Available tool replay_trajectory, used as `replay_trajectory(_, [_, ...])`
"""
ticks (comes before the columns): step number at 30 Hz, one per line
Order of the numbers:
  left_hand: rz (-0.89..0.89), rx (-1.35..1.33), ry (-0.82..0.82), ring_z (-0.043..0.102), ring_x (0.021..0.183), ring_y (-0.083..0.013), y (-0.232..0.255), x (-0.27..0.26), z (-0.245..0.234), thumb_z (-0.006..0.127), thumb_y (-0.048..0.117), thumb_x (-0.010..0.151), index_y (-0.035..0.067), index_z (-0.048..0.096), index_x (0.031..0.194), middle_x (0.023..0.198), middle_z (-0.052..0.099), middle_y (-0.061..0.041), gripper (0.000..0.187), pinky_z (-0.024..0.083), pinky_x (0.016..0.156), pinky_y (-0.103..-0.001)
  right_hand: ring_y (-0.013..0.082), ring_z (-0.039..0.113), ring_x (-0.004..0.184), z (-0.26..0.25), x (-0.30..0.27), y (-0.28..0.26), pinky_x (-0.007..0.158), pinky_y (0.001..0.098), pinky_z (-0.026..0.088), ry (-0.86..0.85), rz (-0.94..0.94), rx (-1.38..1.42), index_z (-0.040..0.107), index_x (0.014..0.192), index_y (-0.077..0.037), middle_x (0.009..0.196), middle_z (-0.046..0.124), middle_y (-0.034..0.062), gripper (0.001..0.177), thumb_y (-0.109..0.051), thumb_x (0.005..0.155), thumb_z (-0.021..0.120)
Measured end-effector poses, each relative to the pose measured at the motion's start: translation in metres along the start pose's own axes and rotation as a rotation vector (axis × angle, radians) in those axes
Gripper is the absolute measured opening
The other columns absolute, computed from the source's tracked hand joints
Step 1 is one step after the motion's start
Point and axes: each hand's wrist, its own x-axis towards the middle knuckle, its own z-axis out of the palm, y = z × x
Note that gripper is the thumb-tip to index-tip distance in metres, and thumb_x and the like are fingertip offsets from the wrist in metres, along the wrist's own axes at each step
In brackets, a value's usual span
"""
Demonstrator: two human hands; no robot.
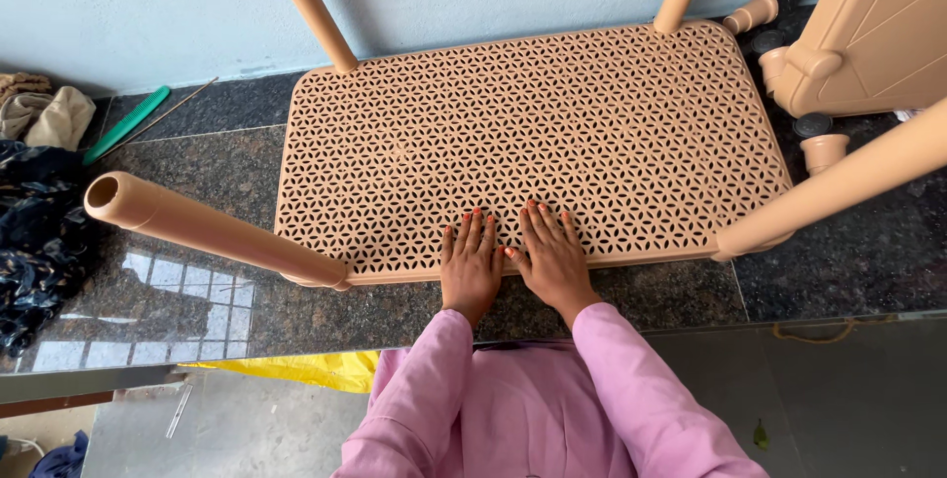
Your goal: The person assembles a plastic table by inserting cylindrical legs into the perforated tabletop and then attaching the top surface. The person aligns and presses each leg into place, then secures the tabletop onto the legs.
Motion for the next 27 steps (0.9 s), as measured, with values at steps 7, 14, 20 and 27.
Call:
replay_trajectory(7, [0.001,-0.032,0.004,0.029,0.154,-0.0246,-0.016,-0.008,-0.006,0.037,0.042,0.108,0.012,0.044,0.155,0.162,0.039,-0.011,0.056,0.013,0.126,-0.048,0.0226,0.018,0.156,0.004,0.004,-0.019,0.126,0.0482,0.004,-0.032,0.005,0.017,0.029,0.159,-0.006,0.167,0.026,0.0100,0.076,-0.059,0.105,0.029])
replay_trajectory(14, [-0.008,-0.006,0.060,0.031,0.153,-0.0233,-0.028,-0.017,-0.012,0.039,0.041,0.107,0.013,0.047,0.154,0.162,0.041,-0.011,0.055,0.014,0.126,-0.047,0.0224,0.018,0.155,0.007,0.005,-0.035,0.125,0.0491,0.004,-0.039,-0.015,0.022,0.029,0.158,-0.005,0.167,0.026,0.0102,0.077,-0.059,0.104,0.030])
replay_trajectory(20, [-0.017,-0.009,0.041,0.031,0.152,-0.0236,-0.037,-0.021,-0.015,0.039,0.041,0.106,0.012,0.048,0.153,0.162,0.041,-0.011,0.055,0.014,0.126,-0.048,0.0228,0.019,0.155,0.008,0.005,-0.044,0.125,0.0494,0.005,0.003,-0.036,0.026,0.030,0.158,-0.004,0.167,0.027,0.0112,0.077,-0.059,0.104,0.031])
replay_trajectory(27, [-0.029,-0.007,0.017,0.029,0.154,-0.0255,-0.037,-0.022,-0.013,0.037,0.042,0.108,0.012,0.044,0.155,0.163,0.039,-0.012,0.057,0.012,0.126,-0.050,0.0214,0.022,0.155,0.000,0.001,-0.039,0.126,0.0494,0.008,-0.005,-0.049,0.066,0.032,0.158,-0.007,0.166,0.029,0.0084,0.081,-0.065,0.101,0.033])
